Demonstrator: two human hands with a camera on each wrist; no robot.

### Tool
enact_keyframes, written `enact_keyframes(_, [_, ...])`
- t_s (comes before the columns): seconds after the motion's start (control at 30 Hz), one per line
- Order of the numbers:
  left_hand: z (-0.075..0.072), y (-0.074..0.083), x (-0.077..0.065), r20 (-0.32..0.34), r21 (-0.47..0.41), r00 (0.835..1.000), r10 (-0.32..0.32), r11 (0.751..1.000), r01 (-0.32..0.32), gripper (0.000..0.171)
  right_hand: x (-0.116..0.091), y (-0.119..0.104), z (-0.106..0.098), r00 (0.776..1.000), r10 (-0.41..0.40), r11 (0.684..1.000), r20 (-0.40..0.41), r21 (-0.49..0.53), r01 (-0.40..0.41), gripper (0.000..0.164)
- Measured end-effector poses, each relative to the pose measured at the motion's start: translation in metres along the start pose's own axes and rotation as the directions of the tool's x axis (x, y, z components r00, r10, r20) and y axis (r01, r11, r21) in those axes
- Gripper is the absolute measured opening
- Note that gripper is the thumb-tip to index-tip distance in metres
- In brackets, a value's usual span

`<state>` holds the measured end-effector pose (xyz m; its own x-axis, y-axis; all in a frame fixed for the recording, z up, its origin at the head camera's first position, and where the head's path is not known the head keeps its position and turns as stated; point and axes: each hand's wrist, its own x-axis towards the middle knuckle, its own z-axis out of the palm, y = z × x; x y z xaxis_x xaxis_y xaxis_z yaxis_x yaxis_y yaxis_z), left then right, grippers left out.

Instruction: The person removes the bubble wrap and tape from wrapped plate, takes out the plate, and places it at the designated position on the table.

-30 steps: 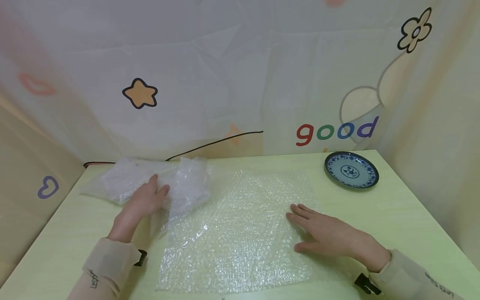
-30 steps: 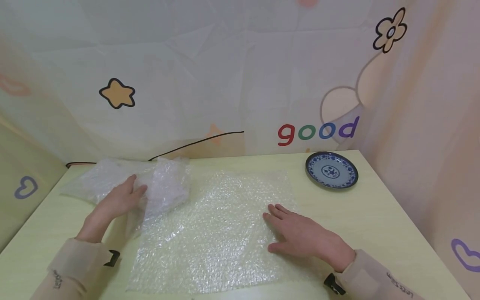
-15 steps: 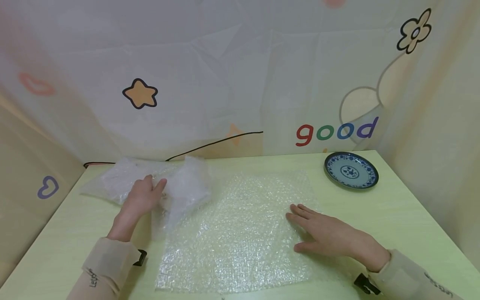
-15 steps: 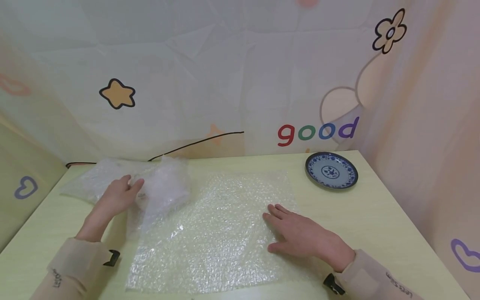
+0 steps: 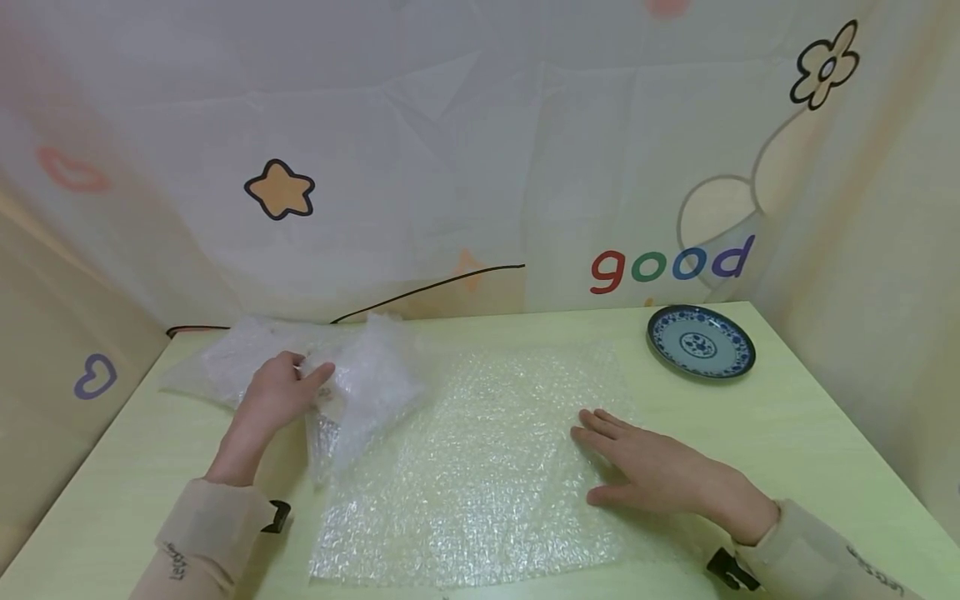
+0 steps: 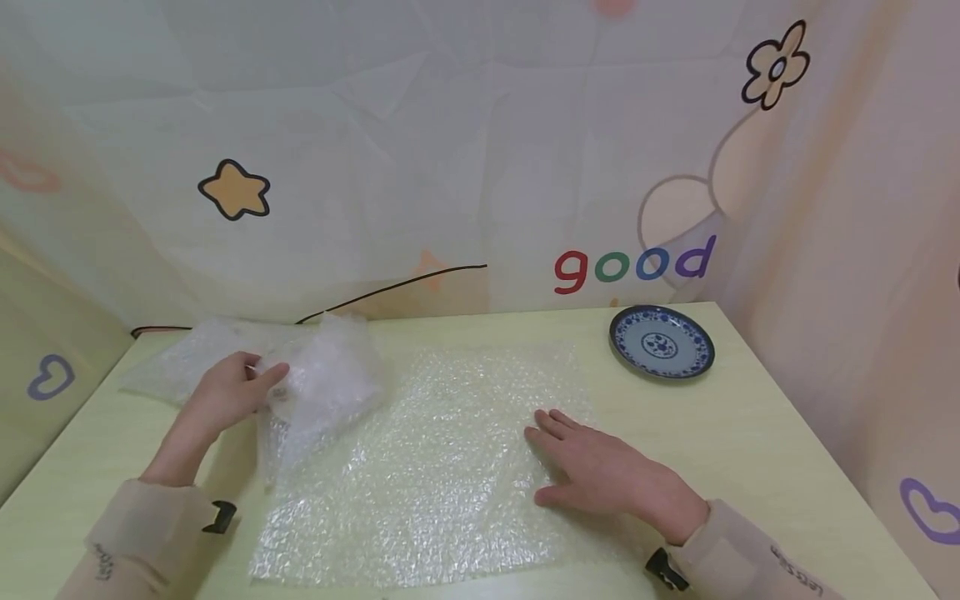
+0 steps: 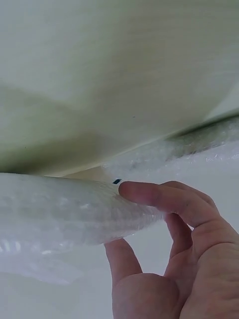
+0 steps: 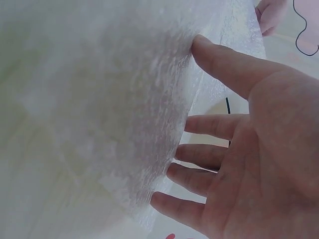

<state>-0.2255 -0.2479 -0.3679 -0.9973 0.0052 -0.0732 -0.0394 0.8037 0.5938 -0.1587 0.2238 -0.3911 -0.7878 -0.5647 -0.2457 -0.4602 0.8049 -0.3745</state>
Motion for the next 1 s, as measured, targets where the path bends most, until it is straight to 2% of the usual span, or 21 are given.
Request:
enact_keyframes(0.3, [-0.003,-0.004,-0.005,0.039,-0.118,0.999,-0.018,0.993,0.022,0.075,0.000,0.000,0.000,1.000,-0.007,1.000,-0.001,-0.009,0.007,0.084])
enact_keyframes(0.57, [0.000,-0.009,-0.006,0.070,-0.254,0.997,-0.040,0.966,0.057,0.080,0.000,-0.001,0.000,1.000,-0.008,1.000,-0.002,0.001,0.008,0.084])
enact_keyframes(0.87, [-0.006,-0.009,-0.006,0.039,-0.278,0.997,-0.067,0.958,0.075,0.084,0.000,-0.002,-0.001,1.000,-0.004,1.000,0.000,-0.009,0.004,0.084])
enact_keyframes(1.0, [-0.009,-0.011,-0.009,0.023,-0.280,0.997,-0.068,0.957,0.072,0.081,0.000,-0.002,-0.001,1.000,-0.006,1.000,-0.001,-0.008,0.006,0.084])
